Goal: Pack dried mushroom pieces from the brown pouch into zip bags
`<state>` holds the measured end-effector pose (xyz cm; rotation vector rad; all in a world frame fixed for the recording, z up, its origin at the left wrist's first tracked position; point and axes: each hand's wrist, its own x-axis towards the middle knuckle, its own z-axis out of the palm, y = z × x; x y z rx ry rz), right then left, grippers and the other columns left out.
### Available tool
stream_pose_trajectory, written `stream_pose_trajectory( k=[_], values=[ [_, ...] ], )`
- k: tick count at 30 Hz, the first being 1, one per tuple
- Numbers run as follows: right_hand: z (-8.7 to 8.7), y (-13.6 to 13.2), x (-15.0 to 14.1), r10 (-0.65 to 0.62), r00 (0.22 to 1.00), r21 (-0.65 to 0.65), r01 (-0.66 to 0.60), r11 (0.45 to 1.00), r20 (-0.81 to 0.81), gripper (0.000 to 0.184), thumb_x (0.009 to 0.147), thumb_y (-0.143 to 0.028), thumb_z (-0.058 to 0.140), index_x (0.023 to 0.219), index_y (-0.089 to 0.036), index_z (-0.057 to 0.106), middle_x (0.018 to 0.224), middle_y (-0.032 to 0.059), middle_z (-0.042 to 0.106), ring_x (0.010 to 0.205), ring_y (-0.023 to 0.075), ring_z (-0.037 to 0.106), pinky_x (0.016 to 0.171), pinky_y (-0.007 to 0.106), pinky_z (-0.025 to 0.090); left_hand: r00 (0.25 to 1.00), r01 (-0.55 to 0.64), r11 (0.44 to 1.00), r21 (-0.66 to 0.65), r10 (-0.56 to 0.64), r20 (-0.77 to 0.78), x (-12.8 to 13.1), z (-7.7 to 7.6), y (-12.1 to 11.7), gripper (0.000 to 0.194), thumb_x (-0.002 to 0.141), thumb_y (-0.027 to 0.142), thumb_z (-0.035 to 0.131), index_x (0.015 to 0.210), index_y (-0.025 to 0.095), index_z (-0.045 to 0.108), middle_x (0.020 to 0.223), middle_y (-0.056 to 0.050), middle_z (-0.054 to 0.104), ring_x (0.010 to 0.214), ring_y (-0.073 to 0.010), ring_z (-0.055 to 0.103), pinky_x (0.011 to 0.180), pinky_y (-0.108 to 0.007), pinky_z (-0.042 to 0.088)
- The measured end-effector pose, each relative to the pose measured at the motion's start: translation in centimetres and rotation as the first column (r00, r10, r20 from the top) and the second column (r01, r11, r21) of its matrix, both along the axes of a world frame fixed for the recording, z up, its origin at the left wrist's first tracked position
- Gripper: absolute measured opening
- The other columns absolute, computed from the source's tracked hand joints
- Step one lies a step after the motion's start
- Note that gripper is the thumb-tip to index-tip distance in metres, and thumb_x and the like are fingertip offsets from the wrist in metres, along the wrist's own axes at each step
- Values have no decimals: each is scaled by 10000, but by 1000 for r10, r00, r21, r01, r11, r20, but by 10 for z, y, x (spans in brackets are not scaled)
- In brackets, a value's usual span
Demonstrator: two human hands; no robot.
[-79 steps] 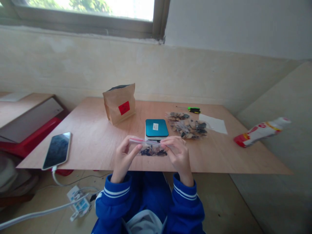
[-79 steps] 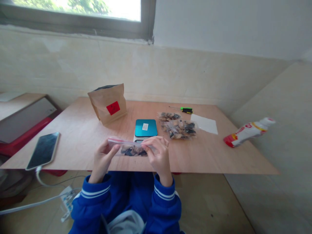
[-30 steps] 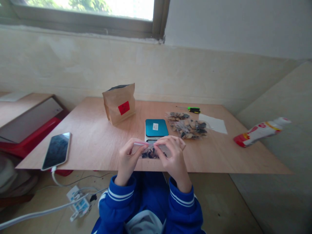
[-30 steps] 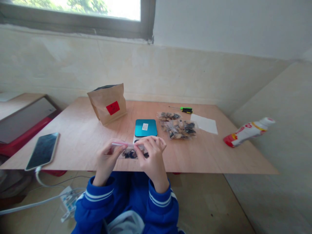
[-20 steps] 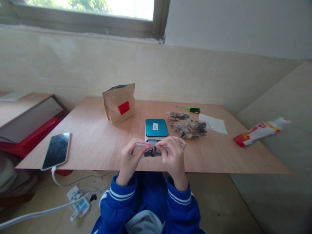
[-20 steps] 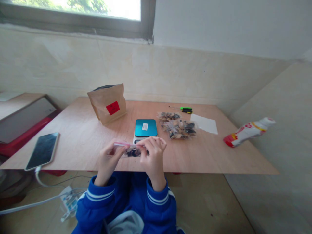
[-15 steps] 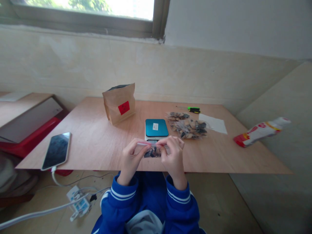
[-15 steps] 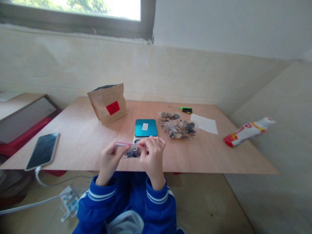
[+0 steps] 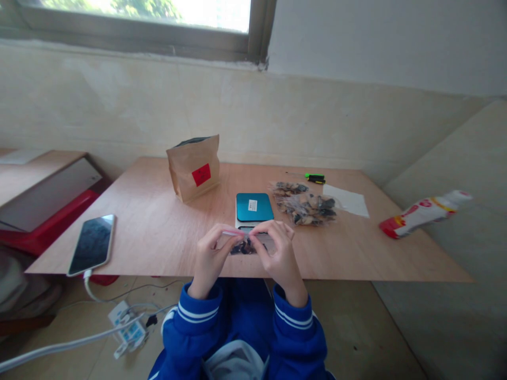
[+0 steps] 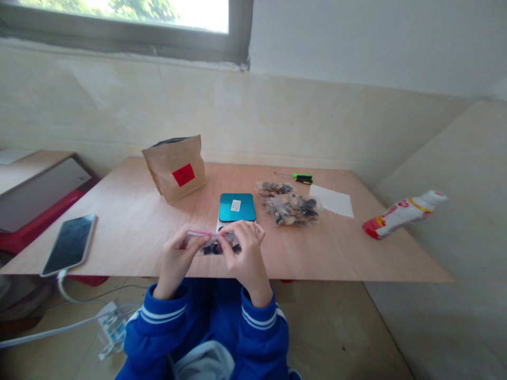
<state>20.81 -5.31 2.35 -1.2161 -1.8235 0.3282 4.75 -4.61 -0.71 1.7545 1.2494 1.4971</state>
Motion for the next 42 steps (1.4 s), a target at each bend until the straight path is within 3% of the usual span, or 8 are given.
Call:
stream_pose_trajectory(
  k=[14, 19, 21, 23, 27, 30, 33, 42],
  values=[
    [-12, 4, -14, -161, 987, 107, 159, 982, 17, 220, 808, -19, 464, 758, -229, 507, 765, -1, 609, 828, 214, 533, 851, 380, 295, 998, -5, 995, 100, 12, -63, 8, 4, -1, 68, 854, 264, 645, 855, 206, 681, 811, -20, 711, 752, -159, 665, 707, -277, 524],
    [-13, 6, -16, -151, 988, 103, 151, 983, -6, 132, 898, -141, 521, 805, -231, 548, 828, 4, 659, 864, 208, 561, 877, 373, 301, 996, -68, 994, 84, 73, -53, 8, 2, -1, 74, 853, 270, 646, 872, 206, 678, 816, -18, 706, 769, -155, 662, 718, -272, 518],
    [-14, 8, -11, -139, 990, 87, 138, 987, -1, 30, 910, -224, 571, 900, -240, 595, 920, 13, 694, 932, 214, 581, 910, 381, 298, 993, -121, 992, 47, 121, -6, 4, -1, 0, 93, 854, 289, 644, 872, 208, 687, 819, -17, 707, 781, -156, 662, 729, -276, 516],
    [-17, 12, -3, -174, 985, 96, 174, 980, -8, 67, 900, -274, 607, 958, -249, 630, 976, 24, 707, 987, 226, 588, 940, 398, 294, 980, -177, 984, -9, 177, 90, -1, -3, 2, 127, 846, 319, 651, 869, 203, 696, 818, -16, 711, 784, -156, 662, 728, -274, 512],
    [-23, 20, 15, -166, 969, 77, 182, 980, -184, 103, 874, -325, 640, 840, -233, 670, 923, 40, 713, 960, 228, 618, 935, 408, 372, 932, -189, 969, -157, 227, 282, -12, -8, 6, 203, 790, 376, 705, 827, 176, 700, 760, -9, 707, 729, -148, 646, 673, -257, 499],
    [-28, 23, 18, -45, 890, -73, 14, 997, -454, 165, 858, -381, 641, 854, -217, 659, 897, 45, 716, 899, 208, 654, 847, 357, 478, 898, -147, 968, -206, 217, 382, -15, -11, 9, 227, 768, 387, 724, 798, 164, 698, 743, -11, 706, 720, -146, 637, 682, -258, 493],
    [-32, 25, 13, -42, 768, -193, -107, 975, -639, 227, 822, -431, 663, 862, -208, 658, 854, 40, 721, 830, 195, 670, 775, 320, 515, 866, -119, 969, -216, 208, 455, -14, -14, 11, 233, 772, 395, 719, 775, 163, 698, 728, -9, 699, 707, -141, 627, 686, -256, 484],
    [-39, 27, 3, -99, 624, -195, -87, 977, -775, 186, 788, -383, 701, 754, -205, 659, 728, -6, 681, 750, 147, 629, 749, 273, 490, 852, -29, 978, -205, 131, 507, -12, -15, 14, 228, 791, 369, 709, 682, 170, 686, 706, -4, 689, 724, -132, 615, 727, -252, 469]
  ],
)
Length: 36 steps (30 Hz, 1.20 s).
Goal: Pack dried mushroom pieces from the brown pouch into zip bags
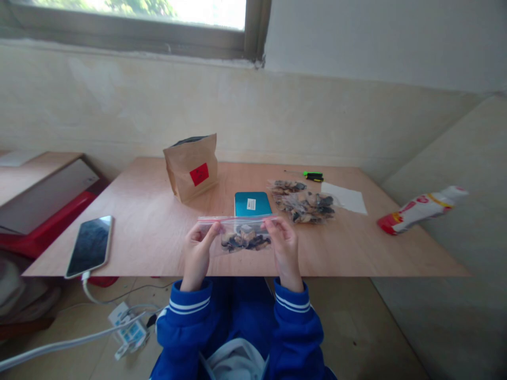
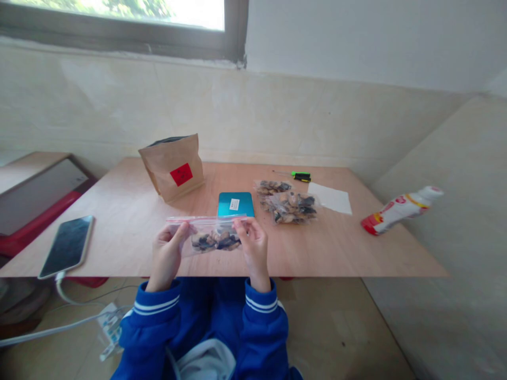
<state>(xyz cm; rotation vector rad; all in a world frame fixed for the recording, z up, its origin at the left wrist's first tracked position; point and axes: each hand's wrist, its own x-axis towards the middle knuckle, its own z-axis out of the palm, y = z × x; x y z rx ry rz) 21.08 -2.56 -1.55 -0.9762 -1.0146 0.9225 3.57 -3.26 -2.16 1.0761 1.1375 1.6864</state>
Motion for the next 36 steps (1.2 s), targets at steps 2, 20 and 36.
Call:
stream_pose_trajectory(
  k=[2, 20, 36],
  values=[
    [-1, -1, 1, -37, 999, 20, 37, 999, -5, 181, 782, -369, 708, 741, -202, 651, 726, -7, 677, 747, 146, 627, 739, 271, 490, 1000, 21, 1000, -17, -21, -9, 1, 1, 0, 224, 789, 372, 711, 690, 172, 693, 724, -4, 699, 744, -132, 624, 750, -253, 471],
    [-1, -9, 10, 204, 968, 92, -219, 971, 147, 220, 848, -429, 630, 928, -236, 698, 966, 35, 712, 933, 190, 661, 839, 308, 518, 990, -31, 999, 8, 32, -136, 5, 5, -7, 201, 755, 374, 739, 762, 174, 734, 760, -21, 739, 752, -160, 684, 692, -250, 522],
    [4, -8, 3, 72, 975, 136, -102, 985, 211, 114, 817, -296, 666, 744, -211, 641, 766, -5, 637, 757, 145, 609, 715, 271, 495, 974, -38, 996, 78, 54, -221, 6, 7, -11, 207, 781, 381, 710, 774, 174, 716, 753, -24, 705, 718, -153, 662, 633, -236, 515]
  ],
)
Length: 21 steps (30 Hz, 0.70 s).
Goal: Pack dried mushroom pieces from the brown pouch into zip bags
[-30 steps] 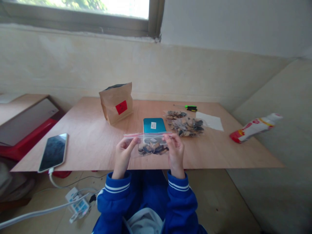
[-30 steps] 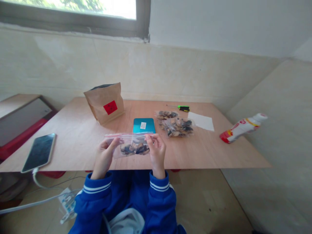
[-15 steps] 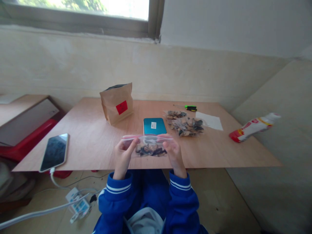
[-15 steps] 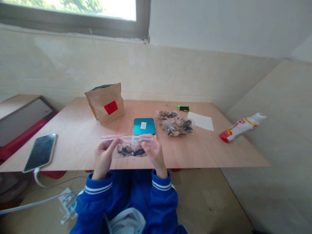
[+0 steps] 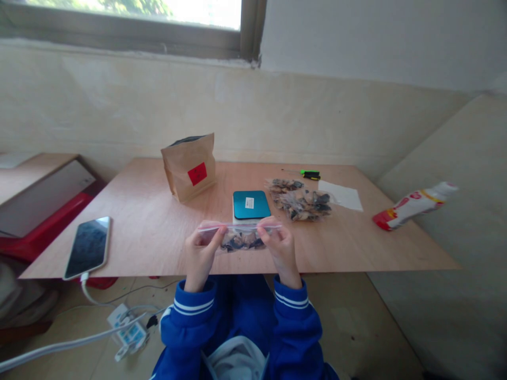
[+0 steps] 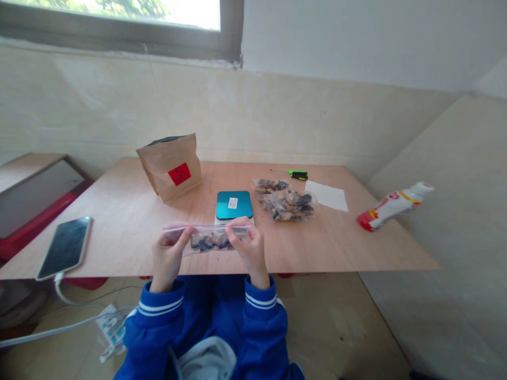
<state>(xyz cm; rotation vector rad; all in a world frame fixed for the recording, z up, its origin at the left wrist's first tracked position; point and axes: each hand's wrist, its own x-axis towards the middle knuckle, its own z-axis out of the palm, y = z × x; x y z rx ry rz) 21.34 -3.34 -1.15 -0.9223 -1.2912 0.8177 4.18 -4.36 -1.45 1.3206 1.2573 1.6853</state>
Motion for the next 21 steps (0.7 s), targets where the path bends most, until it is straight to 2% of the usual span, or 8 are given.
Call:
stream_pose_trajectory(
  k=[7, 9, 13, 17, 21],
  values=[
    [-2, 1, -6, -19, 997, -64, 14, 998, -70, 145, 786, -326, 691, 719, -206, 642, 751, 2, 637, 757, 156, 610, 706, 279, 503, 997, -60, 998, 26, 61, -37, -1, 0, -1, 226, 778, 402, 706, 772, 176, 703, 744, -26, 689, 726, -165, 651, 658, -261, 514],
    [-1, 1, -7, -23, 996, -96, 15, 995, -87, 150, 794, -340, 680, 737, -205, 646, 757, 1, 640, 753, 156, 615, 711, 280, 509, 1000, -13, 1000, 20, 13, -14, -1, 1, -1, 228, 788, 401, 696, 758, 175, 699, 745, -26, 683, 727, -158, 646, 654, -250, 510],
    [2, 0, -7, 30, 997, -91, -37, 995, -74, 113, 816, -332, 666, 821, -219, 669, 832, 2, 670, 817, 154, 640, 754, 270, 516, 984, 169, 985, -42, -167, 58, 1, 6, -1, 219, 756, 386, 732, 813, 176, 707, 768, -23, 692, 684, -138, 640, 592, -222, 497],
    [4, -2, -6, 107, 991, -103, -116, 988, -86, 111, 823, -325, 665, 890, -236, 668, 898, 0, 688, 872, 154, 652, 800, 268, 516, 984, 159, 982, -98, -149, 99, 4, 9, -2, 203, 723, 355, 766, 784, 176, 694, 698, 1, 672, 598, -109, 602, 526, -198, 464],
    [5, -2, -6, 108, 992, -111, -115, 987, -61, 113, 827, -336, 656, 844, -225, 660, 862, 7, 680, 851, 163, 647, 789, 276, 516, 986, 149, 983, -105, -140, 95, 3, 9, -3, 193, 727, 352, 764, 766, 177, 691, 689, 4, 671, 595, -109, 602, 536, -201, 469]
  ],
)
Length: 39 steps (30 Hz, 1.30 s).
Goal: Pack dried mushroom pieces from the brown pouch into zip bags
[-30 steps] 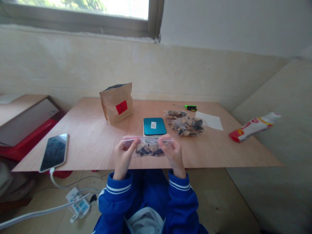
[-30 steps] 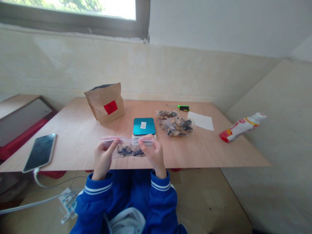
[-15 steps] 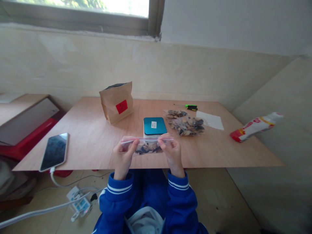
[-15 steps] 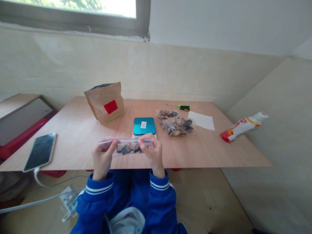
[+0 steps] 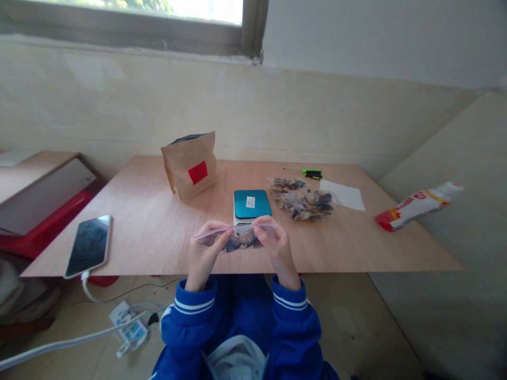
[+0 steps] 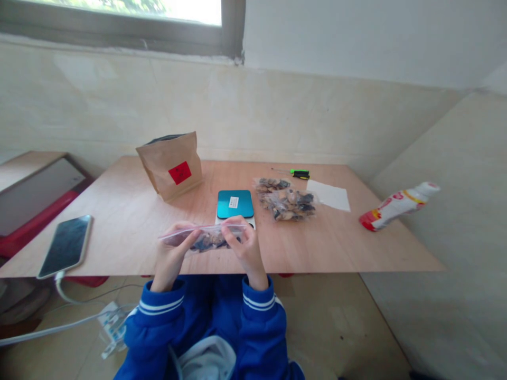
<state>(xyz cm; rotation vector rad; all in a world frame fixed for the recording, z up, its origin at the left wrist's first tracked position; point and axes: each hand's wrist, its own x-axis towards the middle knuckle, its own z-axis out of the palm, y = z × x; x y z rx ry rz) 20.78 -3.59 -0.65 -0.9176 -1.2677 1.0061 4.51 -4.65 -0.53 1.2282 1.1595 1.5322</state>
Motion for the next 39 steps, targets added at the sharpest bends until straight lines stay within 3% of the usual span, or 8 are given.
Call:
stream_pose_trajectory(
  k=[17, 21, 25, 29, 39],
  values=[
    [0, 2, -7, -87, 996, 29, 88, 996, -23, 128, 799, -328, 676, 755, -211, 653, 747, -6, 627, 713, 141, 600, 661, 254, 500, 997, -71, 997, 24, 72, -38, 1, -6, 0, 203, 730, 370, 755, 757, 182, 685, 697, 2, 669, 631, -126, 614, 562, -215, 484],
    [-2, 2, -4, -26, 999, 10, 27, 1000, -35, 144, 813, -358, 665, 784, -217, 668, 794, 5, 651, 766, 150, 623, 687, 255, 513, 999, -39, 997, 61, 40, -21, 2, -4, 0, 167, 752, 342, 742, 768, 189, 677, 731, 2, 669, 662, -120, 621, 589, -207, 490],
    [-3, 1, 0, 116, 993, -42, -117, 992, -24, 242, 777, -396, 699, 958, -235, 692, 918, 25, 697, 818, 167, 657, 706, 273, 542, 999, 36, 996, 79, -34, -23, 0, 0, -1, 154, 754, 319, 742, 819, 191, 688, 839, -24, 689, 801, -155, 659, 699, -238, 529],
    [-2, 1, -1, 103, 995, -21, -103, 994, 5, 148, 781, -367, 703, 826, -227, 694, 819, 7, 673, 754, 150, 637, 659, 253, 532, 995, 94, 994, 47, -93, -19, -1, 4, -1, 171, 737, 307, 756, 850, 190, 703, 850, -35, 696, 806, -165, 668, 700, -250, 542],
    [-3, 3, -10, 15, 1000, 11, -15, 1000, -15, 107, 767, -312, 710, 727, -215, 689, 760, 4, 658, 736, 148, 622, 652, 249, 507, 999, 41, 996, 78, -41, 4, 7, -3, -1, 124, 756, 293, 744, 803, 184, 708, 802, -23, 691, 749, -140, 660, 676, -233, 539]
  ],
)
